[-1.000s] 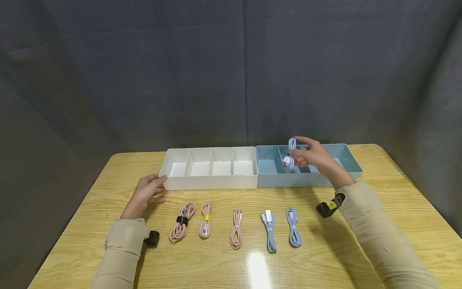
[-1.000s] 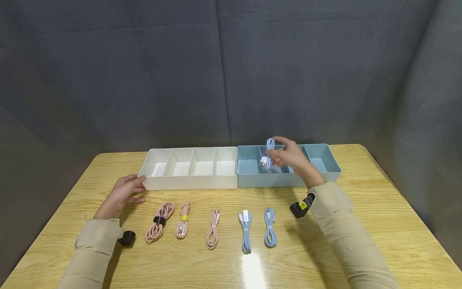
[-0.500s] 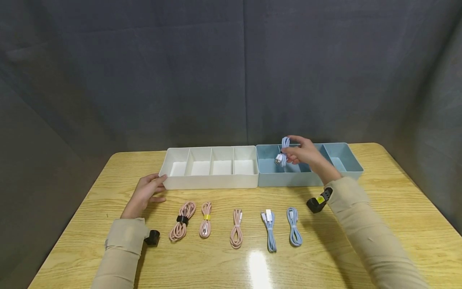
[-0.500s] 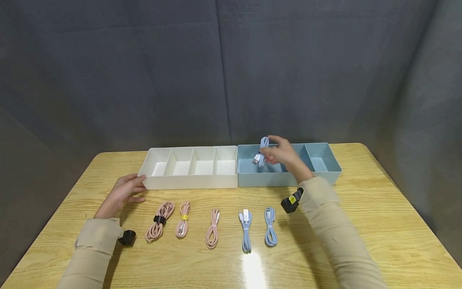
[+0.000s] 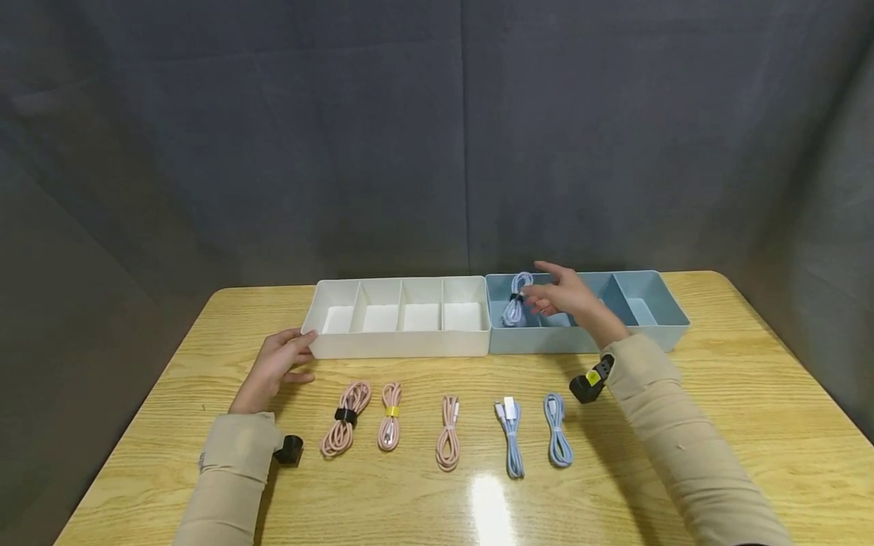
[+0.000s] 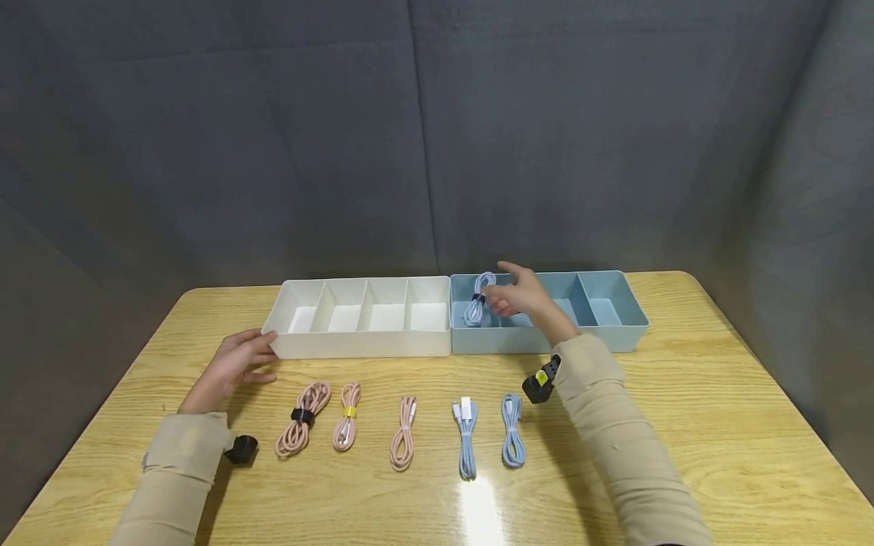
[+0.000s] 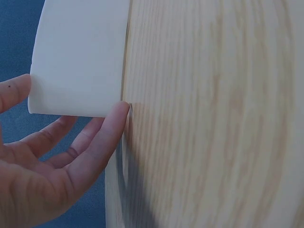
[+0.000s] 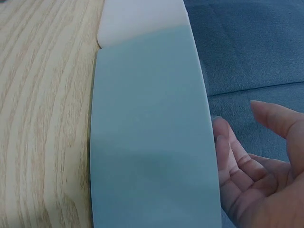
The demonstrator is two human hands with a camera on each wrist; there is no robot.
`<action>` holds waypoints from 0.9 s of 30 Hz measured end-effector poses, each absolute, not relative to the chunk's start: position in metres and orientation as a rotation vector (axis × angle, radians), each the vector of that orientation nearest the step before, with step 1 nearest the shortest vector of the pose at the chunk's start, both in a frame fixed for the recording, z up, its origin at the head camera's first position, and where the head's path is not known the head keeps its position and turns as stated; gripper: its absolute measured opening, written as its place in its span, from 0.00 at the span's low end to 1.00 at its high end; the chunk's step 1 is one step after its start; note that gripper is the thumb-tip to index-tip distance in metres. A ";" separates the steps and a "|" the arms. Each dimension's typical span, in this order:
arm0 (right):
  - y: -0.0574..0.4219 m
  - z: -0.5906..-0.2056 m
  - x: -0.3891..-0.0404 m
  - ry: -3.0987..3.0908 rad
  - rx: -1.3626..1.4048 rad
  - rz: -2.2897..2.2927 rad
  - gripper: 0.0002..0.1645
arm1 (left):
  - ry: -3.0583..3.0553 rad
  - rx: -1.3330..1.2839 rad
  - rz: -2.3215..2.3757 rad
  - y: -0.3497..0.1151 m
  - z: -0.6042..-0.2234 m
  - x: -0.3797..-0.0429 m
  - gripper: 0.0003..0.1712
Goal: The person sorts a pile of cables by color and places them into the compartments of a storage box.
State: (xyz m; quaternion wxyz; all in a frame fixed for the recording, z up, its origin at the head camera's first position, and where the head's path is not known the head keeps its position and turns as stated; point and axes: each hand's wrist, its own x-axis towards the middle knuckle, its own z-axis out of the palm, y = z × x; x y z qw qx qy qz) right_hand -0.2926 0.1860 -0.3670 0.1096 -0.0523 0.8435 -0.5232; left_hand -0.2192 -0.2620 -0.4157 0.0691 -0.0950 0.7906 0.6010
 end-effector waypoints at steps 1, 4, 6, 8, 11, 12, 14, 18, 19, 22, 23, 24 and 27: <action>0.186 -0.367 -0.292 2.479 -0.163 -1.537 0.42 | 2.386 -0.281 1.799 -0.261 -0.414 -0.219 0.42; 0.188 -0.368 -0.291 2.482 -0.178 -1.551 0.41 | 2.385 -0.311 1.788 -0.259 -0.412 -0.219 0.39; 0.189 -0.367 -0.290 2.490 -0.185 -1.556 0.40 | 2.383 -0.311 1.768 -0.258 -0.409 -0.218 0.38; 0.190 -0.367 -0.289 2.497 -0.188 -1.561 0.39 | 2.372 -0.328 1.773 -0.258 -0.408 -0.218 0.37; 0.192 -0.366 -0.287 2.495 -0.201 -1.571 0.39 | 2.371 -0.334 1.772 -0.259 -0.407 -0.218 0.37; 0.192 -0.365 -0.286 2.496 -0.207 -1.574 0.39 | 2.373 -0.336 1.771 -0.259 -0.407 -0.218 0.37; 0.194 -0.365 -0.284 2.498 -0.217 -1.578 0.39 | 2.373 -0.340 1.773 -0.259 -0.408 -0.218 0.36; 0.196 -0.363 -0.280 2.506 -0.221 -1.568 0.38 | 2.377 -0.342 1.772 -0.258 -0.408 -0.218 0.36; 0.197 -0.363 -0.279 2.506 -0.221 -1.564 0.39 | 2.376 -0.342 1.773 -0.258 -0.407 -0.218 0.36; 0.200 -0.362 -0.275 2.501 -0.231 -1.566 0.39 | 2.376 -0.337 1.776 -0.258 -0.407 -0.219 0.36; 0.200 -0.361 -0.274 2.498 -0.238 -1.568 0.39 | 2.374 -0.336 1.780 -0.257 -0.407 -0.218 0.36; 0.202 -0.361 -0.272 2.494 -0.250 -1.571 0.39 | 2.372 -0.333 1.785 -0.257 -0.408 -0.219 0.36; 0.205 -0.359 -0.267 2.477 -0.285 -1.584 0.39 | 2.371 -0.321 1.794 -0.257 -0.408 -0.219 0.36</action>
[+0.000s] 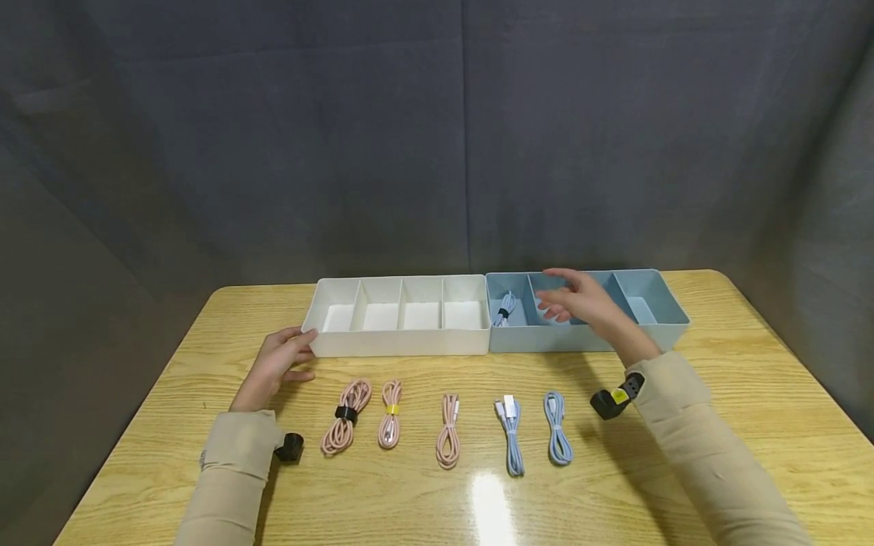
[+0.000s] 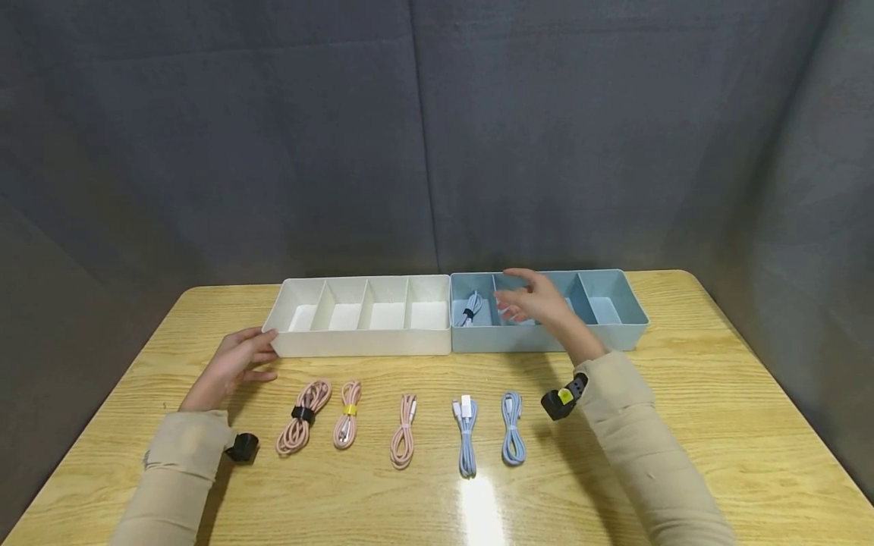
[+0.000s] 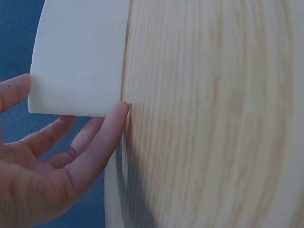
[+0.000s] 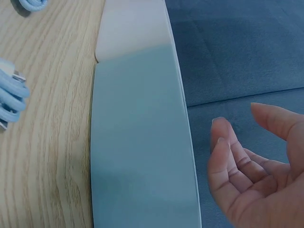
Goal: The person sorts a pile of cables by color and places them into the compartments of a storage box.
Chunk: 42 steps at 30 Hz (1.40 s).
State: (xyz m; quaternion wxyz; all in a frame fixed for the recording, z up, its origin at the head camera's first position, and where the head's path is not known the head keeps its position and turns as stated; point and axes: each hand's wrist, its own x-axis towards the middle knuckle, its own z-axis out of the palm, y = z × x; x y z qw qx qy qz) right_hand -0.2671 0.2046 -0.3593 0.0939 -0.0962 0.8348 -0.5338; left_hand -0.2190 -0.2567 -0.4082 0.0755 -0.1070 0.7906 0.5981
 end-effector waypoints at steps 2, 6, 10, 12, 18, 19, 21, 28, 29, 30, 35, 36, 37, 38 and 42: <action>0.206 -0.358 -0.263 2.458 -0.300 -1.594 0.39 | 2.372 -0.333 1.808 -0.256 -0.409 -0.220 0.36; 0.208 -0.357 -0.257 2.414 -0.319 -1.627 0.38 | 2.371 -0.329 1.815 -0.256 -0.409 -0.220 0.37; 0.209 -0.356 -0.252 2.390 -0.331 -1.636 0.38 | 2.376 -0.318 1.804 -0.256 -0.409 -0.220 0.39; 0.209 -0.356 -0.249 2.391 -0.338 -1.633 0.38 | 2.378 -0.320 1.807 -0.257 -0.410 -0.220 0.40; 0.209 -0.352 -0.240 2.394 -0.360 -1.646 0.37 | 2.367 -0.317 1.817 -0.261 -0.415 -0.222 0.44; 0.209 -0.352 -0.239 2.392 -0.364 -1.650 0.38 | 2.370 -0.308 1.804 -0.261 -0.414 -0.222 0.44; 0.209 -0.351 -0.236 2.383 -0.369 -1.657 0.38 | 2.375 -0.303 1.804 -0.262 -0.415 -0.223 0.44; 0.213 -0.354 -0.227 2.410 -0.394 -1.620 0.37 | 2.370 -0.308 1.821 -0.266 -0.423 -0.226 0.44; 0.214 -0.354 -0.226 2.413 -0.397 -1.616 0.36 | 2.365 -0.322 1.831 -0.266 -0.425 -0.227 0.43; 0.214 -0.354 -0.224 2.411 -0.399 -1.618 0.36 | 2.367 -0.317 1.820 -0.267 -0.425 -0.227 0.44; 0.218 -0.354 -0.219 2.410 -0.393 -1.599 0.34 | 2.373 -0.330 1.797 -0.264 -0.419 -0.224 0.43; 0.218 -0.353 -0.218 2.409 -0.392 -1.595 0.34 | 2.374 -0.322 1.805 -0.264 -0.418 -0.223 0.43; 0.219 -0.353 -0.217 2.412 -0.392 -1.586 0.34 | 2.380 -0.310 1.799 -0.263 -0.416 -0.222 0.43; 0.219 -0.353 -0.216 2.412 -0.393 -1.579 0.34 | 2.386 -0.301 1.791 -0.262 -0.414 -0.220 0.43; 0.220 -0.353 -0.212 2.407 -0.410 -1.560 0.34 | 2.386 -0.307 1.801 -0.261 -0.415 -0.221 0.44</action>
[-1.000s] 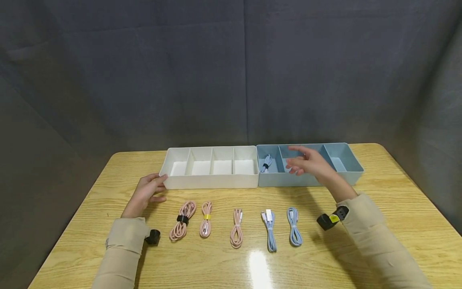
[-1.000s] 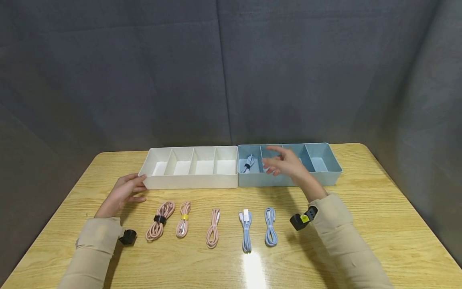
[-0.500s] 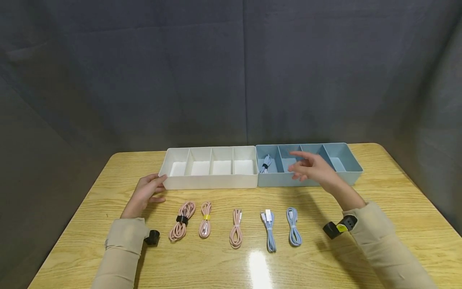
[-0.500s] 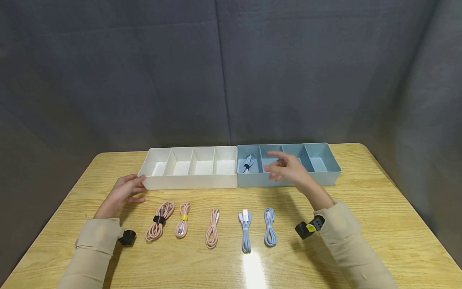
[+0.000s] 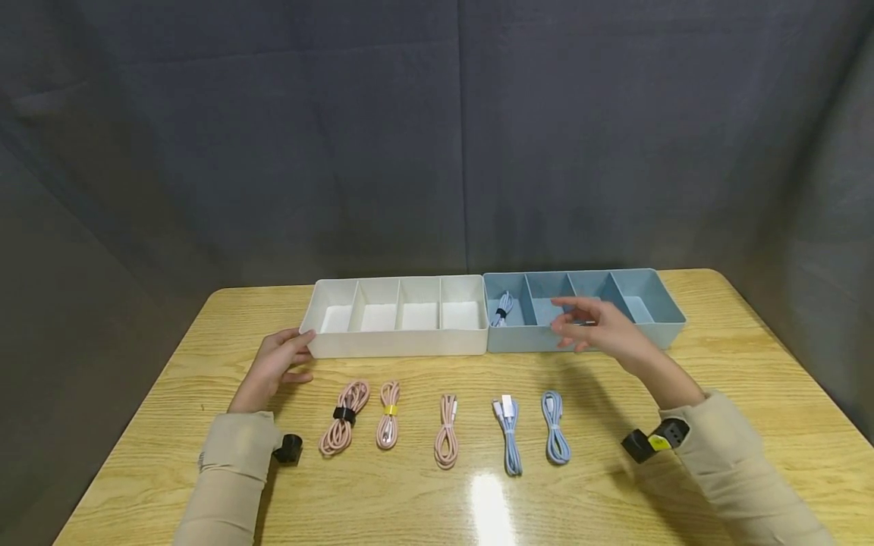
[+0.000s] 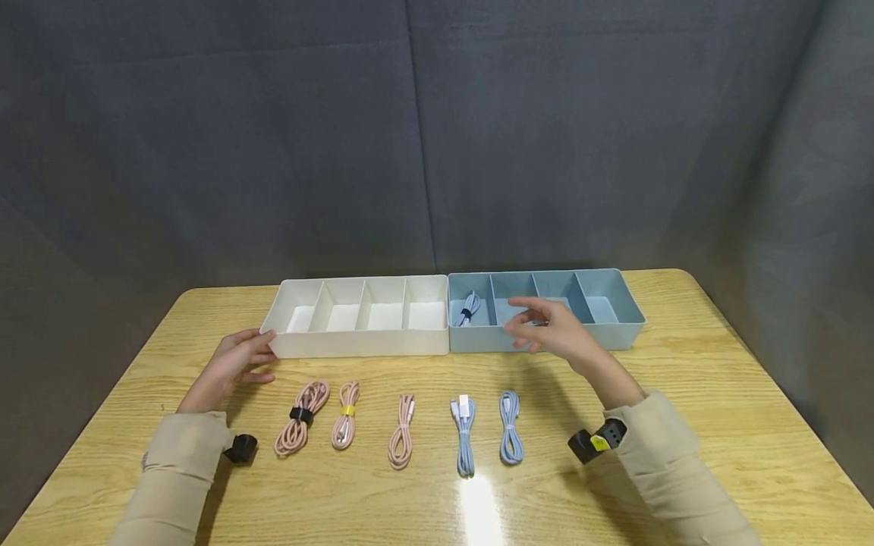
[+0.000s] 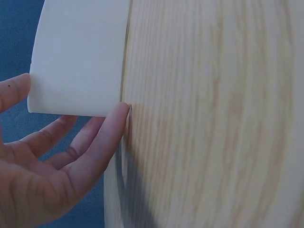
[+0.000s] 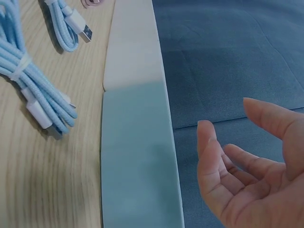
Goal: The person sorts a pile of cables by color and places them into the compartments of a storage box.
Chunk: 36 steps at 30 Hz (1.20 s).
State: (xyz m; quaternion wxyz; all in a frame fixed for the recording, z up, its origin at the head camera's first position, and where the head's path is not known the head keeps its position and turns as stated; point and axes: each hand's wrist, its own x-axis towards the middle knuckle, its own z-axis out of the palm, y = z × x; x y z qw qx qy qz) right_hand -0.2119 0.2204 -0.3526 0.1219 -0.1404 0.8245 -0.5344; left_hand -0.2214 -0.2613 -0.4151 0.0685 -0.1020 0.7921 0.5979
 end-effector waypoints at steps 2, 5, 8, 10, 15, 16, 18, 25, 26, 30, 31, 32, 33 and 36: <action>0.221 -0.353 -0.210 2.404 -0.422 -1.549 0.34 | 2.379 -0.329 1.801 -0.263 -0.420 -0.225 0.44; 0.224 -0.355 -0.208 2.403 -0.441 -1.535 0.33 | 2.375 -0.338 1.816 -0.271 -0.436 -0.235 0.45; 0.226 -0.357 -0.206 2.404 -0.462 -1.526 0.33 | 2.380 -0.340 1.814 -0.274 -0.442 -0.239 0.45; 0.228 -0.357 -0.205 2.399 -0.473 -1.522 0.33 | 2.380 -0.344 1.813 -0.274 -0.441 -0.238 0.45; 0.231 -0.358 -0.203 2.397 -0.489 -1.508 0.33 | 2.370 -0.345 1.815 -0.272 -0.435 -0.234 0.47; 0.231 -0.359 -0.202 2.398 -0.485 -1.505 0.33 | 2.374 -0.332 1.807 -0.271 -0.433 -0.233 0.47; 0.232 -0.360 -0.201 2.403 -0.475 -1.494 0.33 | 2.373 -0.330 1.803 -0.268 -0.426 -0.229 0.46; 0.236 -0.367 -0.197 2.432 -0.455 -1.437 0.35 | 2.388 -0.341 1.779 -0.259 -0.410 -0.220 0.43; 0.236 -0.368 -0.197 2.438 -0.458 -1.434 0.35 | 2.386 -0.353 1.781 -0.259 -0.410 -0.220 0.42; 0.237 -0.373 -0.195 2.439 -0.478 -1.439 0.36 | 2.381 -0.367 1.773 -0.258 -0.408 -0.220 0.39; 0.237 -0.375 -0.195 2.438 -0.484 -1.440 0.36 | 2.381 -0.370 1.771 -0.258 -0.408 -0.220 0.38; 0.238 -0.376 -0.194 2.439 -0.490 -1.442 0.36 | 2.380 -0.372 1.772 -0.258 -0.408 -0.220 0.38; 0.238 -0.377 -0.194 2.438 -0.494 -1.444 0.36 | 2.380 -0.371 1.768 -0.258 -0.409 -0.221 0.38; 0.238 -0.380 -0.192 2.442 -0.496 -1.446 0.35 | 2.377 -0.363 1.754 -0.259 -0.409 -0.221 0.38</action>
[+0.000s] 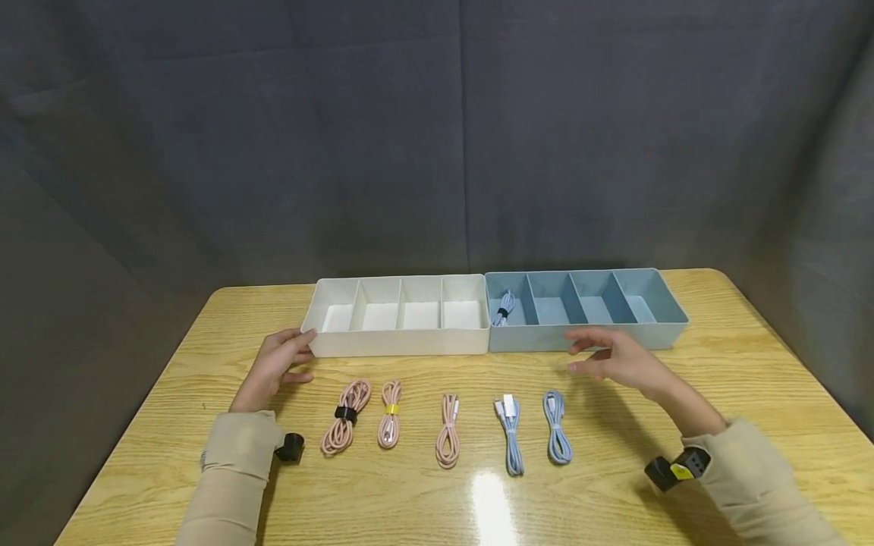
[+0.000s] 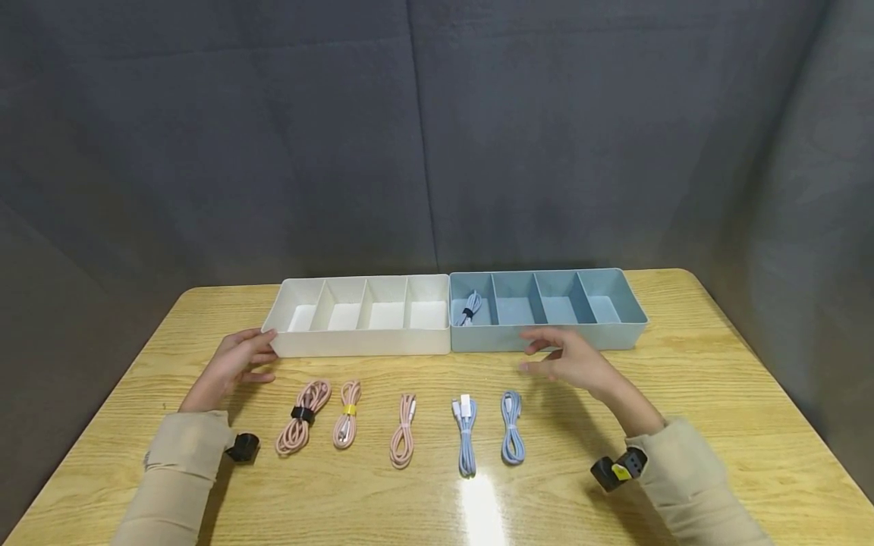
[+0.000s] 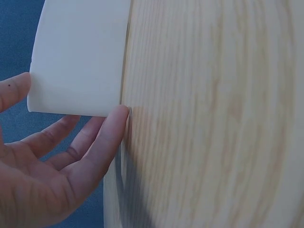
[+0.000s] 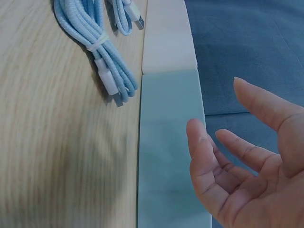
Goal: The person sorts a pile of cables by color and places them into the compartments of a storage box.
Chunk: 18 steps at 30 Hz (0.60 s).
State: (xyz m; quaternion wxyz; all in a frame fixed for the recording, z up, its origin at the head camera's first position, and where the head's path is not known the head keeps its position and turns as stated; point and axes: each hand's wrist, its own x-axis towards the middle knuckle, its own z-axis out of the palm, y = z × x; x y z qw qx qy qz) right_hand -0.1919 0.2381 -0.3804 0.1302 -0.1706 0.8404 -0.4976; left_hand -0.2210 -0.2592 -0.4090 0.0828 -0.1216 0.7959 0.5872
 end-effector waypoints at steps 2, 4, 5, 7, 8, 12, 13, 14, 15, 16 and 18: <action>0.239 -0.382 -0.191 2.444 -0.492 -1.443 0.35 | 2.372 -0.369 1.757 -0.259 -0.410 -0.221 0.38; 0.239 -0.385 -0.189 2.441 -0.484 -1.439 0.35 | 2.373 -0.365 1.750 -0.260 -0.411 -0.222 0.39; 0.239 -0.386 -0.189 2.440 -0.484 -1.438 0.35 | 2.369 -0.375 1.753 -0.260 -0.413 -0.222 0.39; 0.238 -0.389 -0.188 2.436 -0.481 -1.434 0.35 | 2.360 -0.380 1.760 -0.261 -0.415 -0.223 0.40; 0.238 -0.391 -0.188 2.431 -0.483 -1.437 0.35 | 2.360 -0.370 1.762 -0.263 -0.416 -0.223 0.41; 0.238 -0.396 -0.188 2.419 -0.485 -1.439 0.34 | 2.360 -0.346 1.787 -0.265 -0.417 -0.222 0.43; 0.238 -0.397 -0.187 2.418 -0.492 -1.437 0.34 | 2.365 -0.337 1.788 -0.264 -0.416 -0.221 0.42; 0.238 -0.398 -0.187 2.417 -0.495 -1.439 0.34 | 2.371 -0.326 1.789 -0.264 -0.416 -0.221 0.42; 0.238 -0.399 -0.187 2.417 -0.500 -1.438 0.34 | 2.372 -0.330 1.793 -0.263 -0.415 -0.220 0.42; 0.238 -0.400 -0.187 2.415 -0.503 -1.439 0.34 | 2.374 -0.329 1.792 -0.263 -0.415 -0.220 0.41; 0.238 -0.401 -0.186 2.412 -0.508 -1.434 0.33 | 2.378 -0.320 1.783 -0.263 -0.414 -0.220 0.41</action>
